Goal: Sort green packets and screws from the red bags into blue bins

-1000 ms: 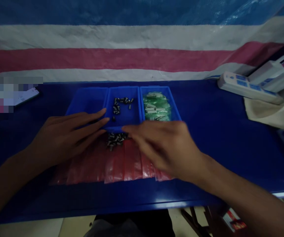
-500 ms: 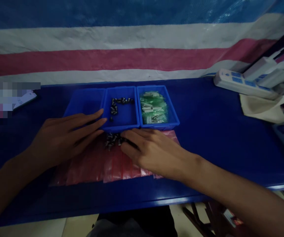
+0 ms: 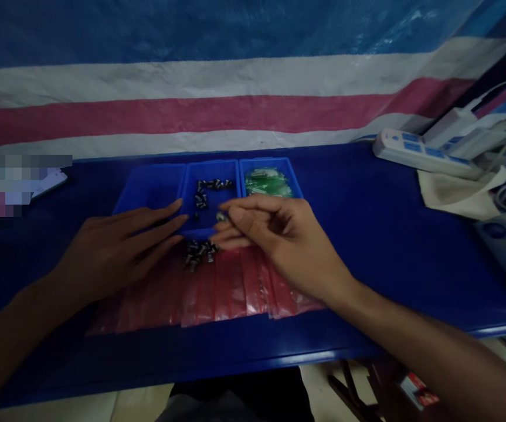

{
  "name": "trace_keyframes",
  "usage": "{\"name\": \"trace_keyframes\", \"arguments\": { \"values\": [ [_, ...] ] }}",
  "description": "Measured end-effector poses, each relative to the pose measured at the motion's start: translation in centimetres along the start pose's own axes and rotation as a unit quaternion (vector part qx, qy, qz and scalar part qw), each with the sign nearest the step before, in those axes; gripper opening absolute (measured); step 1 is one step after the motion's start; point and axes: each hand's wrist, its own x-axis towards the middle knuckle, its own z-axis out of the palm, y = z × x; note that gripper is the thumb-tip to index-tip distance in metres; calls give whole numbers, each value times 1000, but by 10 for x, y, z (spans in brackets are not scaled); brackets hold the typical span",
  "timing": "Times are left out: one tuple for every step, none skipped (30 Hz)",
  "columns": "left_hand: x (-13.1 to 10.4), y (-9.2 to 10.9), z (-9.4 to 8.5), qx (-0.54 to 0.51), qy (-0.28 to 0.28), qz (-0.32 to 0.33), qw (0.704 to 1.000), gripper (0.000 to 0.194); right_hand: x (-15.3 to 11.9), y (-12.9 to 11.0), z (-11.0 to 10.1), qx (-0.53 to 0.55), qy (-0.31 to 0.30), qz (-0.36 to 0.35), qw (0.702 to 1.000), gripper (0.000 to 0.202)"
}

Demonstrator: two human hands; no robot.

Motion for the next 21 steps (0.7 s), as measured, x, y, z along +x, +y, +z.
{"name": "trace_keyframes", "arguments": {
  "values": [
    [0, 0, 0, 0, -2, -1, 1000, 22, -1, 1, 0, -3, 12, -24, 1000, 17],
    [1, 0, 0, 1, -1, 0, 1000, 22, -2, 1, 0, -34, 18, -54, 998, 24],
    [1, 0, 0, 2, 0, 1, 1000, 21, -4, 2, 0, -97, 15, -94, 991, 29],
    [1, 1, -1, 2, 4, 1, 1000, 20, -7, 3, 0, -186, -1, -143, 972, 31],
    [1, 1, -1, 1, 8, 0, 1000, 20, -9, 5, 0, -285, -27, -202, 936, 30],
    [1, 1, -1, 0, 7, -1, 1000, 20, -10, 7, 0, -383, -62, -258, 885, 29],
    [1, 1, -1, -3, 5, -3, 1000, 20, -12, 10, 0, -466, -103, -304, 824, 28],
    [1, 1, -1, -4, 6, -2, 1000, 19, -12, 13, 1, -526, -143, -337, 767, 28],
    [1, 1, -1, -7, 7, -1, 1000, 19, -12, 16, 2, -564, -174, -357, 724, 27],
    [2, 2, -1, -10, 11, 3, 1000, 18, -12, 19, 3, -586, -195, -362, 698, 27],
    [2, 2, -1, -13, 16, 6, 1000, 17, -11, 22, 3, -595, -207, -358, 689, 26],
    [3, 2, -1, -15, 21, 9, 1000, 16, -10, 25, 4, -595, -211, -352, 691, 25],
    [3, 2, -1, -15, 26, 10, 1000, 16, -9, 26, 5, -588, -208, -350, 699, 25],
    [4, 2, -1, -16, 26, 11, 999, 15, -9, 28, 5, -583, -201, -347, 706, 25],
    [3, 1, -1, -17, 27, 10, 999, 15, -8, 29, 6, -582, -193, -347, 709, 25],
    [3, 1, -1, -16, 28, 9, 999, 16, -8, 29, 6, -585, -187, -349, 708, 25],
    [2, 1, 0, -16, 28, 6, 999, 17, -8, 29, 7, -589, -184, -348, 705, 25],
    [2, 0, 0, -16, 29, 5, 999, 17, -8, 28, 8, -589, -182, -336, 712, 23],
    [1, 0, 0, -15, 26, 5, 1000, 18, -9, 27, 9, -583, -182, -312, 728, 22],
    [0, 0, 0, -13, 23, 6, 1000, 18, -9, 26, 10, -571, -178, -279, 751, 21],
    [-1, 0, 0, -10, 19, 5, 1000, 18, -9, 26, 10, -554, -169, -245, 777, 21]
  ]
}}
